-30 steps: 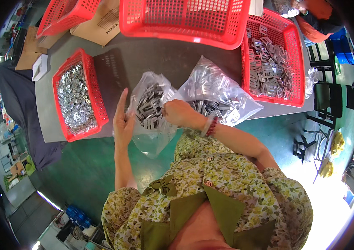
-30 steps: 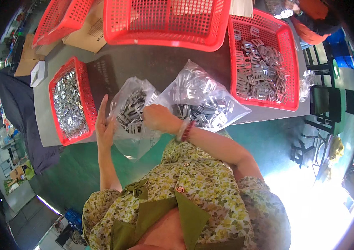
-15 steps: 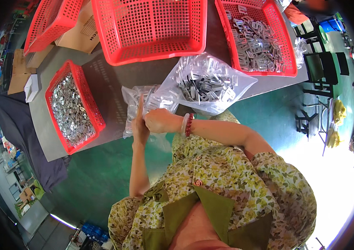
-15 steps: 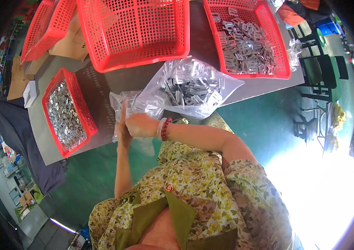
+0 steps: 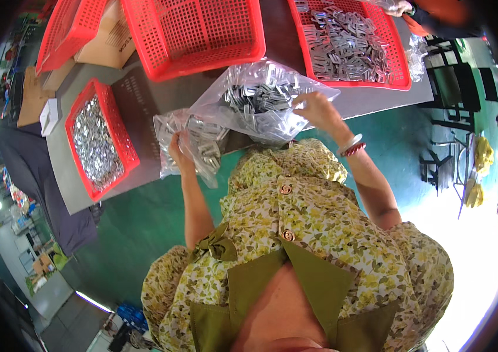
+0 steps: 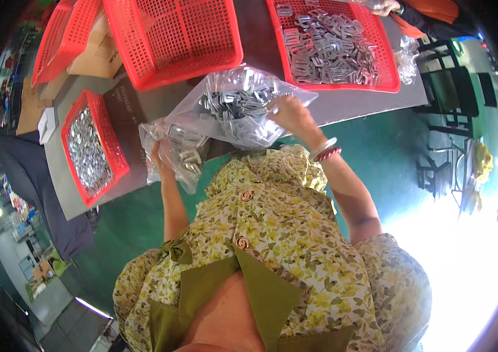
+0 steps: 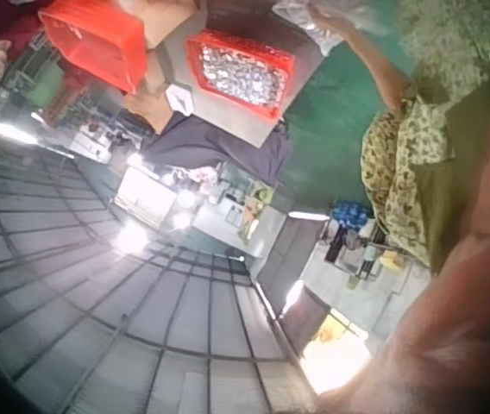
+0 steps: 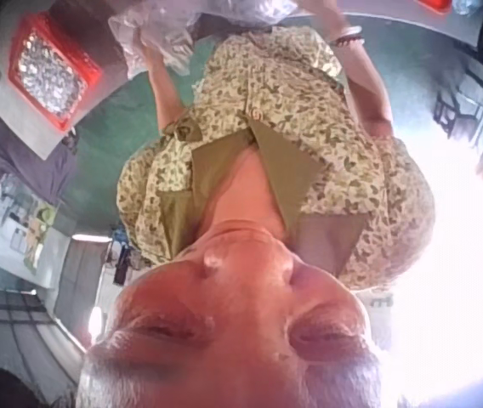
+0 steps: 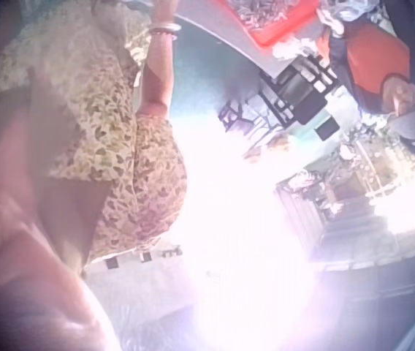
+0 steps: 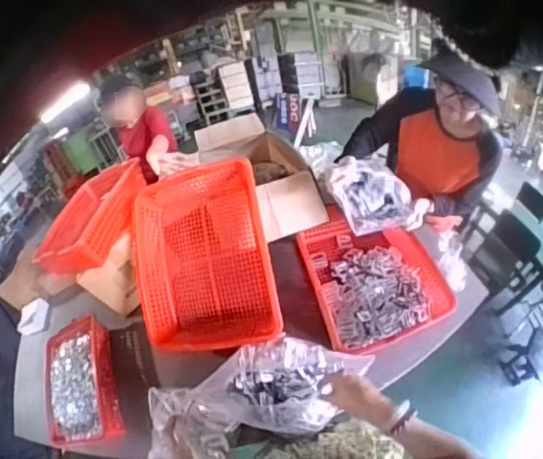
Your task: The person sorts small metal hardware parts from plastic bags into red and blue plastic baskets on a table. They repeatedly open bags, pour contents into baskets, and move baskets around the workspace.
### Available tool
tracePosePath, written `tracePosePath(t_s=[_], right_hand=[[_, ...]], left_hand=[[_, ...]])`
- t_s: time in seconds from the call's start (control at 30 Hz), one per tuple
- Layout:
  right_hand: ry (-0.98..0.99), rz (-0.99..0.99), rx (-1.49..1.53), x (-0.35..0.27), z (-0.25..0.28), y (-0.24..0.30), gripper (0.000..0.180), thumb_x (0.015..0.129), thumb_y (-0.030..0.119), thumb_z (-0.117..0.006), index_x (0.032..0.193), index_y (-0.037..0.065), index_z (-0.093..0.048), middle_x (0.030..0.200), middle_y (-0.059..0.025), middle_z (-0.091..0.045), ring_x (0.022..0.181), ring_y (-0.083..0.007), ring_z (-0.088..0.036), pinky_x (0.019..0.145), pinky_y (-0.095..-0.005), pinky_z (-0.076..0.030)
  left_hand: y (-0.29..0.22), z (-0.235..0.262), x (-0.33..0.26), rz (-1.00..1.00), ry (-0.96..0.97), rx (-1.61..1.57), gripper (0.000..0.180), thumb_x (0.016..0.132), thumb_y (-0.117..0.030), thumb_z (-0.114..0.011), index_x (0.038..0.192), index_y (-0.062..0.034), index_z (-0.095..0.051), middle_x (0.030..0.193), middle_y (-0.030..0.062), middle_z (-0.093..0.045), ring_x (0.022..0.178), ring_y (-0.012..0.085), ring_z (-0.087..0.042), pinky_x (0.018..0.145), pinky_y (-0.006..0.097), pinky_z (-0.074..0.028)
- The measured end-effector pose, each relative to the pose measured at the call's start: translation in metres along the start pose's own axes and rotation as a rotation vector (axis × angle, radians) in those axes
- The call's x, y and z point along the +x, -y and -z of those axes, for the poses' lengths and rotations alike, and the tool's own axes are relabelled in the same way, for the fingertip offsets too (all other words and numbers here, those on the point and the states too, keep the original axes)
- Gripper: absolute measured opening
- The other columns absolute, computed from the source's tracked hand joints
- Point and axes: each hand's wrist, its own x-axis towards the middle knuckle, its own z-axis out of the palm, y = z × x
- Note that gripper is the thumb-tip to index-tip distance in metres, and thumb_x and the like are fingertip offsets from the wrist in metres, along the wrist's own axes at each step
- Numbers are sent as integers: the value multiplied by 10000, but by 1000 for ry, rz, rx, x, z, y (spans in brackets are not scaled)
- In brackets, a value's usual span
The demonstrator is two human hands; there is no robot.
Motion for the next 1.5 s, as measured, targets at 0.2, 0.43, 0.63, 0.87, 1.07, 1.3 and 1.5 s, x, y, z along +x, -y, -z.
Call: tracePosePath(t_s=[0.2,0.43,0.63,0.87,1.07,1.3,1.5], right_hand=[[3,-22,-242,49,49,7,226,776,174,-599,960,107,-712,940,-163,-682,912,-345,-655,799,-453,-523],[-106,120,-454,84,-7,-38,336,799,80,-518,1111,118,-638,1038,-164,-660,944,-339,-652,752,-463,-539],[-125,225,-914,82,-26,-29,107,742,75,-578,775,43,-675,772,-132,-670,720,-265,-676,561,-402,-536],[-405,367,-415,24,31,1,99,810,113,-556,853,38,-605,843,-150,-642,797,-302,-651,650,-444,-514],[-313,-21,872,8,39,12,191,835,191,-694,789,7,-682,560,-5,-545,469,-77,-480,454,-247,-370],[432,-22,2010,2,17,8,153,851,160,-607,770,115,-484,610,30,-418,539,-94,-452,380,-230,-377],[864,479,2294,-4,-8,47,250,789,218,-679,737,128,-452,601,25,-415,520,-100,-428,391,-244,-394]], left_hand=[[-39,12,30,-141,-47,418,165,909,-150,-588,944,-7,-662,797,73,-656,777,118,-563,749,269,-449],[-30,18,38,-189,-34,308,133,844,-84,-611,952,-39,-674,767,92,-649,685,144,-563,625,317,-437],[21,15,21,-265,-27,329,258,848,-72,-535,1098,-34,-587,926,178,-648,860,323,-613,763,353,-466],[-18,14,18,-302,257,554,282,913,-162,-537,1181,-76,-552,1080,174,-632,1014,362,-596,858,379,-459],[-3,11,20,-259,246,551,224,930,-249,-531,1048,-62,-565,934,201,-640,883,403,-605,740,404,-461],[-8,10,24,-267,271,511,300,822,-19,-553,1122,-30,-559,995,223,-631,956,432,-581,781,450,-455],[-25,1,19,-261,217,427,243,873,-115,-583,1098,-23,-566,892,178,-641,863,358,-616,775,377,-463]])
